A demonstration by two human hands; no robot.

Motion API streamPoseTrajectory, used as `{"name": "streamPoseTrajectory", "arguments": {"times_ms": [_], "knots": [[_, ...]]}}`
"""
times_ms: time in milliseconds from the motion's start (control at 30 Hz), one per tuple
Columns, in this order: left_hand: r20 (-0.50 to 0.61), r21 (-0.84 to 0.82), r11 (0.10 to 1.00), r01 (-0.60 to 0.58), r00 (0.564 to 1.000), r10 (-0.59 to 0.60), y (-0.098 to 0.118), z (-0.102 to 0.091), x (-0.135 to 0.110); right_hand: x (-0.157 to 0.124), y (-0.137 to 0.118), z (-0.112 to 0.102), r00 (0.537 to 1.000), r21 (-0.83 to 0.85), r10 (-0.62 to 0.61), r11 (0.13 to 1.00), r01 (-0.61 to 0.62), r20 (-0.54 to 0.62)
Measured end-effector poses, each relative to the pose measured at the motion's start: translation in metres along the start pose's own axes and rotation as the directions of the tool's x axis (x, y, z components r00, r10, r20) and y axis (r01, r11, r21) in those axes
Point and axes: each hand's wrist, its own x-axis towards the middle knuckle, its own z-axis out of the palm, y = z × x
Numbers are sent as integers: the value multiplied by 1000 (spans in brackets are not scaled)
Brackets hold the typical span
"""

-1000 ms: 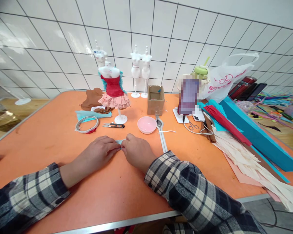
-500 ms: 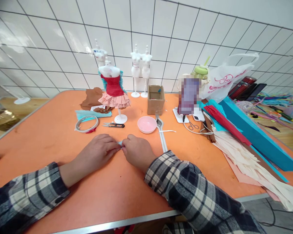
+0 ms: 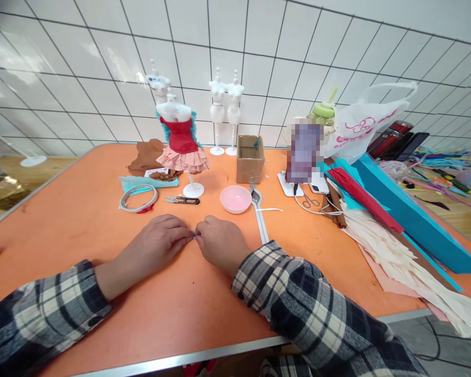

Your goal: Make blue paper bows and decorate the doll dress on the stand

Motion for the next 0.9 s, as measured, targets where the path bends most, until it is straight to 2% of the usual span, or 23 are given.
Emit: {"name": "streamPoseTrajectory", "arguments": {"times_ms": [133,267,467,633,733,900], "knots": [[-8,-33,999,32,999,-33,-1,3,0,1,-1,-1,1000,9,16,1000,-16,24],[18,-4,1000,-19,1000,19,-1,2,2,1,-1,-2,1000,27,21,999,-22,15],[-7,9,999,-38,999,38,1,-2,2,1,0,-2,1000,18,0,1000,0,11],[18,-52,998,22,1000,-21,0,0,1,2,2,-1,1000,56,13,998,-14,18],[39,-57,998,5,999,-2,0,1,1,3,3,0,1000,86,5,996,-5,2],[7,-65,998,16,1000,-16,2,-1,2,3,3,3,999,80,-32,996,33,-14]]}}
